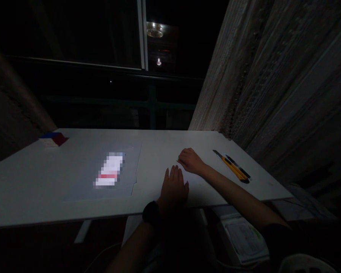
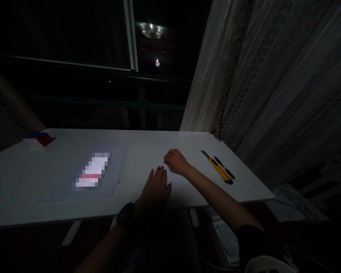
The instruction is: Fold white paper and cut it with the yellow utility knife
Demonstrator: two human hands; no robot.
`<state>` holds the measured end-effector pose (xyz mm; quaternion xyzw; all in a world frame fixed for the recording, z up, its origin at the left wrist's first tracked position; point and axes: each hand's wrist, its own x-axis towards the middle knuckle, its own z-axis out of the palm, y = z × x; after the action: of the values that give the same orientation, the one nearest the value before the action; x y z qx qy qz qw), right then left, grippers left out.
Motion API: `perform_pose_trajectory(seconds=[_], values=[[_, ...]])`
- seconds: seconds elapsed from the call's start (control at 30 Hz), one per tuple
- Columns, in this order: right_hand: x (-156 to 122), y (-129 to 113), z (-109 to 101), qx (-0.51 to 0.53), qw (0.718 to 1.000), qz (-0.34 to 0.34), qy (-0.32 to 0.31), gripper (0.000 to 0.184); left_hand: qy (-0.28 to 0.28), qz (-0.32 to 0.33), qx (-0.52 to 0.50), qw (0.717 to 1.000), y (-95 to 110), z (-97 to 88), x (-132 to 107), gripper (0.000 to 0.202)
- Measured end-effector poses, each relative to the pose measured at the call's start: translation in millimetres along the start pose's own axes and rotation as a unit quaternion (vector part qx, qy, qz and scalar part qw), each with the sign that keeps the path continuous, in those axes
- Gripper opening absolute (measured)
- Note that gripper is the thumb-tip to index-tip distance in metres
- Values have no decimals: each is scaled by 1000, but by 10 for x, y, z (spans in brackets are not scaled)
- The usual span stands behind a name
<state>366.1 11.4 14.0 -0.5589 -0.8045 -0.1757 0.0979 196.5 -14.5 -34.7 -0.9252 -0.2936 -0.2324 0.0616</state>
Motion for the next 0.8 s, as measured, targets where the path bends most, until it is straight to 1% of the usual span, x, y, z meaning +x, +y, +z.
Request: perform_pose_trajectory(seconds=[0.2, 0.3, 0.43, 0.53, 0.6, 0.67, 0.73, 0.77, 0.8], values=[[118, 71, -90, -6, 998, 0, -55, 21, -5, -2, -5, 1000, -7, -17, 1, 53], [139, 95, -109, -13, 998, 8, -66, 21, -6, 0, -5, 1000, -8, -31, -1, 52], [151, 160, -110, -23, 997, 17, -70, 24, -25, -1, -5, 1000, -10, -77, 4, 52], [136, 224, -84, -11, 996, 47, -69, 23, -36, -1, -7, 999, -12, -97, 7, 52], [88, 264, -52, 46, 991, 115, -42, 19, -41, -2, -8, 999, -13, -93, 5, 52], [2, 300, -22, 110, 971, 212, 9, 16, -45, -2, -8, 999, -15, -90, 5, 52], [-110, 326, -7, 158, 940, 295, 61, 16, -48, -1, -10, 999, -19, -109, 16, 52], [-167, 333, -11, 207, 915, 335, 88, 15, -51, -1, -10, 999, -23, -132, 28, 51], [-220, 334, -22, 286, 877, 369, 115, 13, -56, 0, -10, 998, -29, -163, 44, 51]])
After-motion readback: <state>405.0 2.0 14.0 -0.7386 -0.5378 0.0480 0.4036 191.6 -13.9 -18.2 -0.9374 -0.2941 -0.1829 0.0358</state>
